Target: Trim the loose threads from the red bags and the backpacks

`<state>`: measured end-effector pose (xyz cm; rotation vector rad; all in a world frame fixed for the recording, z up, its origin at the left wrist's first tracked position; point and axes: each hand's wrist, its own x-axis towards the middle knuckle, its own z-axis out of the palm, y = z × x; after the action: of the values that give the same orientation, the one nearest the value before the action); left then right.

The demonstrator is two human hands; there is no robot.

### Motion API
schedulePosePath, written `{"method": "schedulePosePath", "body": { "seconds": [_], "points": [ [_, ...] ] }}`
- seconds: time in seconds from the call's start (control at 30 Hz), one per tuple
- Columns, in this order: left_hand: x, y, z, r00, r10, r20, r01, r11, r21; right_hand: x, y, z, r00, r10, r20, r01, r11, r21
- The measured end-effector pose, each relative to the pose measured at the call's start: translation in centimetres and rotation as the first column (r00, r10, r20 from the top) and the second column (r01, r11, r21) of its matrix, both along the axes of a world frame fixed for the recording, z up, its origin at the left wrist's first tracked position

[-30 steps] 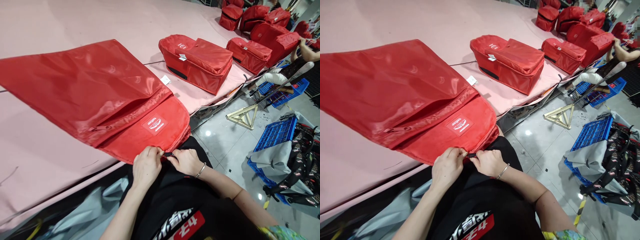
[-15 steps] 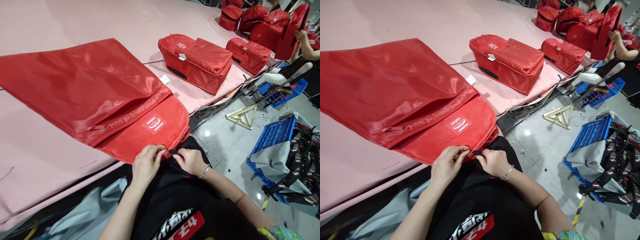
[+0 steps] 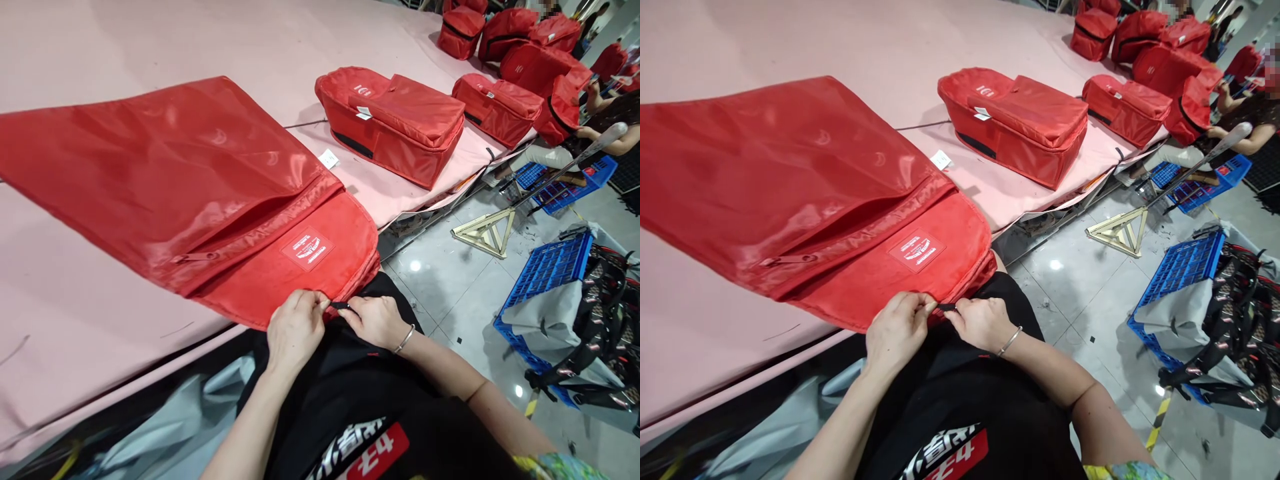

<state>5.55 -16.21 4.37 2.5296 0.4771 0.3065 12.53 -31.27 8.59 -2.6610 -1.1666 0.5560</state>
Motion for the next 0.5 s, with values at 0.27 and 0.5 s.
{"method": "schedulePosePath", "body": {
  "seconds": [0.27,0.5],
  "points": [
    [-1.0,0.0,0.6,0.969,-0.054,0.243,0.12,0.957,-0.265,-0.6,-1.3,-1.8,0.98,-0.184,-0.07,0.197,0.921,0.336],
    [-1.4,-1.8,-1.8,0.951,-0.052,0.306,0.03,0.997,0.075,-1.6,-3.3,-3.1,0.881,-0.266,-0.392,0.429,0.797,0.426]
  ]
}}
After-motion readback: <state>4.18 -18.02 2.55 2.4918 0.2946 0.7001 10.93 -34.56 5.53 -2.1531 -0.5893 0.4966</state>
